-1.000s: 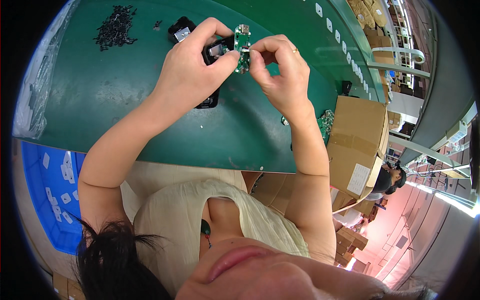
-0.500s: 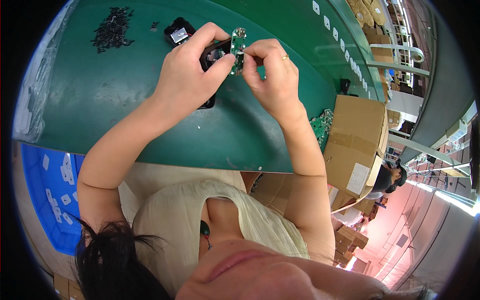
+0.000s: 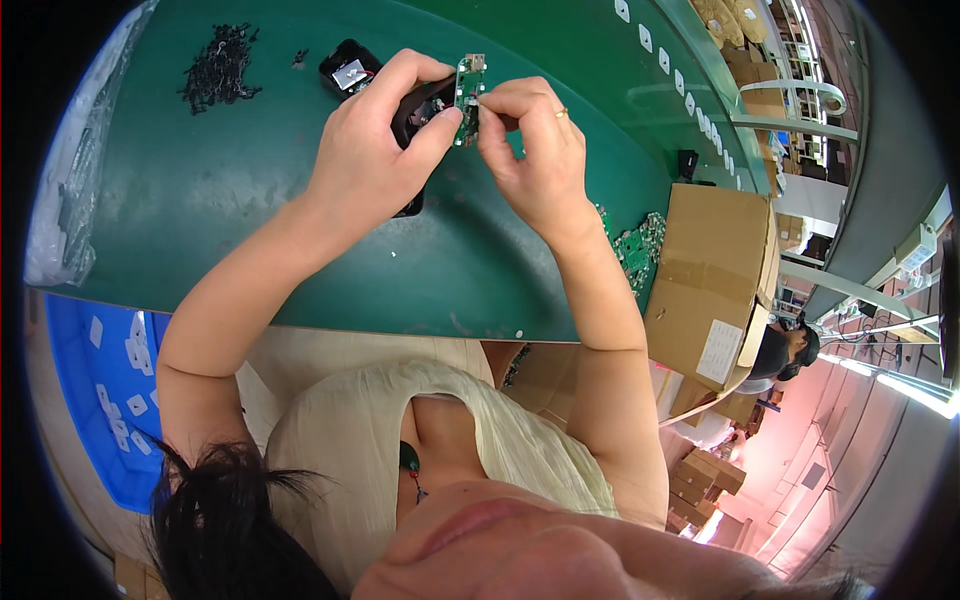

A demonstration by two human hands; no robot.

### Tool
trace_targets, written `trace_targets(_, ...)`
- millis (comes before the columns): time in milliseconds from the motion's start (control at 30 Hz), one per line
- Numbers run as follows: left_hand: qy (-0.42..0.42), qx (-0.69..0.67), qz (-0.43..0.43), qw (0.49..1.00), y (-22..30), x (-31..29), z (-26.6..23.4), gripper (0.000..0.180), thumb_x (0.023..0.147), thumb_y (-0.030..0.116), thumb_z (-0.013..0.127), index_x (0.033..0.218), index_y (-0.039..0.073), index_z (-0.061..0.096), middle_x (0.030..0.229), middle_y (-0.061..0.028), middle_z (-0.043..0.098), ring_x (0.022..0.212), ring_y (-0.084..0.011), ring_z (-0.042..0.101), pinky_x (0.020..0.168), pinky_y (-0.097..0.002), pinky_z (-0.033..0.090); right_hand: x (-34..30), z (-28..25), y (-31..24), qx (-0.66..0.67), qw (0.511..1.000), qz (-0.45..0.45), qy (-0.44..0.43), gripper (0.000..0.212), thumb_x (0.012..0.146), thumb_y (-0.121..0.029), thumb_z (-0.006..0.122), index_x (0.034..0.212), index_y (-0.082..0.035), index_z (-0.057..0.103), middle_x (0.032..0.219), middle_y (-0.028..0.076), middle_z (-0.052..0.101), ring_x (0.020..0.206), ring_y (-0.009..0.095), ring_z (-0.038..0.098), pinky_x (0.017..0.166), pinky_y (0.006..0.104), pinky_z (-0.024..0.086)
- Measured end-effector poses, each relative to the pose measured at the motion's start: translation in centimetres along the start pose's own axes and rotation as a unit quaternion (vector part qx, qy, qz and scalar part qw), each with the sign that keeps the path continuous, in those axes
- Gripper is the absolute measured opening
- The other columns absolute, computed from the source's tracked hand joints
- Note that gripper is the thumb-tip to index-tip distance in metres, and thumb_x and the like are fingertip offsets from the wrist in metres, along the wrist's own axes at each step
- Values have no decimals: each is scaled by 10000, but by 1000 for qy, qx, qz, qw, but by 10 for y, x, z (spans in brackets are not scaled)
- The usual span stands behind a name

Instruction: The person assembles electronic circuit boards into plastic housing cases by hand.

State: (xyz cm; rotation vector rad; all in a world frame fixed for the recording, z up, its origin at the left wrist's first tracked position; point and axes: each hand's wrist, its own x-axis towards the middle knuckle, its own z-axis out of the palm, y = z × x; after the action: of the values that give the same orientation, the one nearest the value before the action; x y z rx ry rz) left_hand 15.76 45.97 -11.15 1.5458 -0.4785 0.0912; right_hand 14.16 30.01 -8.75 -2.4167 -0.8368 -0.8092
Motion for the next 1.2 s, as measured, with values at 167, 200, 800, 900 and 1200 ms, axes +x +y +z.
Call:
trace_targets(167,9,36,27,999,3,-2,1,227,766,83,595,973,18,529,811,-95,600,680,-213,593,617,-301,468,1,-1,1,-24,999,-23,13,257,667,91,633,851,-6,483,760,102,556,639,247,570,524,308,475)
trace_targets(200,8,36,28,999,2,-2,1,227,766,83,595,973,18,529,811,-95,600,680,-213,593,617,-301,468,1,0,2,-12,999,-26,15,255,668,90,632,853,-6,485,762,105,558,642,250,572,526,309,475)
trace_targets(800,-133,-151,-80,976,-3,2,-1,441,964,270,380,1315,5,353,1272,-122,429,1208,-187,384,1004,-293,300,1,-9,-18,34,981,188,-39,553,706,-110,733,1169,0,449,1043,139,501,674,192,561,527,288,494)
trace_targets(900,-118,-131,-51,983,-3,2,0,421,967,246,366,1311,3,354,1273,-118,429,1206,-187,386,1012,-296,290,4,-10,-29,-15,978,206,-34,580,716,-91,717,1210,0,428,1061,139,497,676,200,573,535,298,515)
trace_targets(1200,-68,-124,2,990,2,3,1,386,965,224,370,1294,21,366,1222,-87,467,1153,-166,427,985,-289,318,4,2,-37,-5,978,201,56,651,703,-17,684,1273,17,371,1037,143,536,707,224,586,579,303,527)
